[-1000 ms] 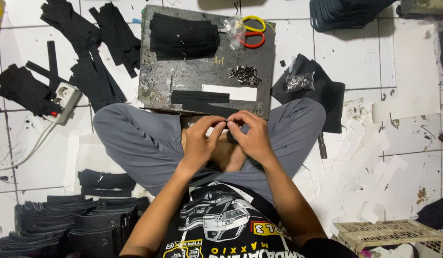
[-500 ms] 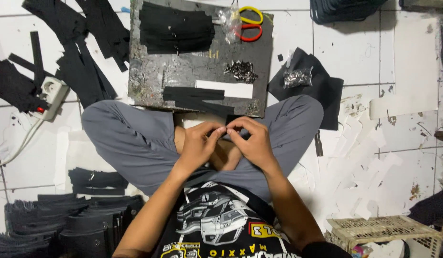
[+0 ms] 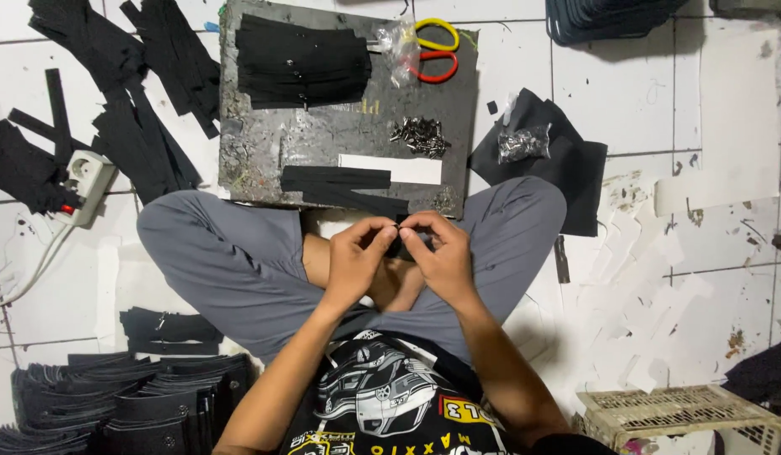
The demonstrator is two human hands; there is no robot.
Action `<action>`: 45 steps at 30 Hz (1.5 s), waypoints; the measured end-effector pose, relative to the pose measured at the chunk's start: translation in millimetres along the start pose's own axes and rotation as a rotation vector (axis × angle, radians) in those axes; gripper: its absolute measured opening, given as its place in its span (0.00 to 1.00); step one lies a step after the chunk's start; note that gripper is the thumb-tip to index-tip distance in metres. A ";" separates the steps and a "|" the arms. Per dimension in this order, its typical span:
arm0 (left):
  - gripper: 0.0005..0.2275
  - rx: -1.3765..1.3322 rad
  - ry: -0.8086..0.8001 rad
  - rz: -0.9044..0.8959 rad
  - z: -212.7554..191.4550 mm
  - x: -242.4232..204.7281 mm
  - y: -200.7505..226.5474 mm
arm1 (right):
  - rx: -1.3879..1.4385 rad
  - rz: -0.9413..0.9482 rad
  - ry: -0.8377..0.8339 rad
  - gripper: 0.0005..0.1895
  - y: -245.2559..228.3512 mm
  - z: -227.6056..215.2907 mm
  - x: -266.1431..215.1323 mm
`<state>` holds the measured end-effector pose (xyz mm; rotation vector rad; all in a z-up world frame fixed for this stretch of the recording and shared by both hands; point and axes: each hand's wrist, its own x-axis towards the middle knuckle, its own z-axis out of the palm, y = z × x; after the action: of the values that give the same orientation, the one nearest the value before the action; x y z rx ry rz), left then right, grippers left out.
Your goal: Assembling small metal sliders onto black leather straps.
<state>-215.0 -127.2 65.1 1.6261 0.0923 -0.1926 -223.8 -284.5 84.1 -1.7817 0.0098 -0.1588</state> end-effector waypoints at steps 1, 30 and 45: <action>0.03 0.002 0.002 -0.002 -0.1 0.4 3.0 | 0.003 0.002 -0.001 0.02 0.9 0.2 0.7; 0.06 0.064 0.158 -0.140 -26.3 6.5 -4.2 | 0.291 0.298 -0.007 0.08 36.6 37.5 7.8; 0.04 0.179 0.127 -0.029 -47.0 9.8 -18.0 | -0.617 -0.211 -0.037 0.05 57.4 -4.9 91.3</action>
<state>-205.3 -79.8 48.2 1.8161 0.2010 -0.1218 -129.3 -310.2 38.5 -2.4014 -0.1728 -0.2979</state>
